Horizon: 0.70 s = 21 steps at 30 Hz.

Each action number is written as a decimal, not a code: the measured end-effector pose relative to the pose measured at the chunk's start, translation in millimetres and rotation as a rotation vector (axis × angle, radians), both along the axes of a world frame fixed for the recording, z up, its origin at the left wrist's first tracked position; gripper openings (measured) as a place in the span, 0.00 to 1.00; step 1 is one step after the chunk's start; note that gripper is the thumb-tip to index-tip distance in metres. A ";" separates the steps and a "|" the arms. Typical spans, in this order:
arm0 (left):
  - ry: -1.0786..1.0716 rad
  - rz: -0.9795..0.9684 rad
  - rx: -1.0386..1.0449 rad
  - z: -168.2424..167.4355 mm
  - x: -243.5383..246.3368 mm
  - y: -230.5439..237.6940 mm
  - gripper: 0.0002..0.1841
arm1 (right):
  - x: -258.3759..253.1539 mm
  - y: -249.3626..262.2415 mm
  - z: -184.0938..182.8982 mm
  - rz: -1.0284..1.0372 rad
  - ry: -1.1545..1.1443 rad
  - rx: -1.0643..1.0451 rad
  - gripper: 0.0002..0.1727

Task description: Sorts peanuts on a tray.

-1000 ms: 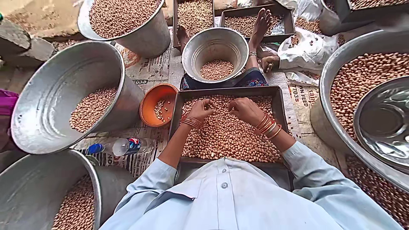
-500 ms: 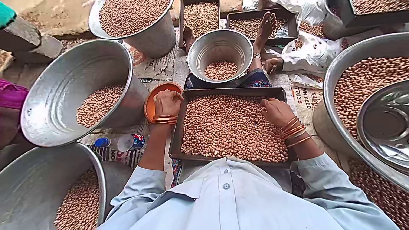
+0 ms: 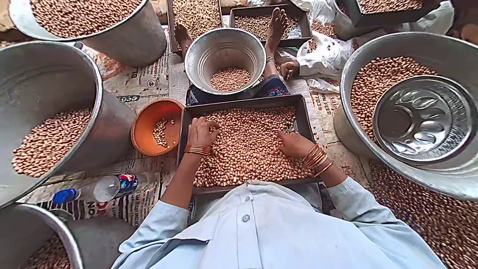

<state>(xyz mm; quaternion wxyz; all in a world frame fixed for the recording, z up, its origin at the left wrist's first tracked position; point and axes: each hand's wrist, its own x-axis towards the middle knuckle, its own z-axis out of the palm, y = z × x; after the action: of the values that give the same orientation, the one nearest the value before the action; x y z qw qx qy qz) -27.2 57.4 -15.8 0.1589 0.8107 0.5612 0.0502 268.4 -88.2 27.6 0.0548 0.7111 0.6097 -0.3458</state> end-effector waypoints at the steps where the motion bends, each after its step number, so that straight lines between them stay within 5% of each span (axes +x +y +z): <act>1: -0.025 -0.001 -0.003 -0.2 -0.3 1.0 0.10 | -0.2 -3.5 0.9 -0.007 0.170 0.088 0.23; 4: -0.199 0.035 -0.076 4.2 -5.3 1.7 0.10 | 7.5 -5.1 15.6 -0.150 0.589 0.301 0.17; 8: -0.672 0.049 -0.326 7.6 -20.0 -1.5 0.06 | 40.5 -5.3 27.4 -0.244 0.321 0.605 0.10; 11: -0.875 0.006 -0.495 13.3 -11.6 -20.1 0.12 | 53.4 -25.1 38.1 -0.249 0.215 0.641 0.08; 21: -0.354 -0.747 -1.007 41.9 144.2 -138.8 0.18 | 61.5 -105.0 19.9 -0.327 0.166 0.802 0.05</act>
<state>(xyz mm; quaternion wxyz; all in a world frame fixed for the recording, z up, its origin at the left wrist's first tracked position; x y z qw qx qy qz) 117.0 -81.4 26.1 0.6163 0.7570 0.1618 -0.1446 329.9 -193.3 47.5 -0.3303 0.7331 0.5772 -0.1420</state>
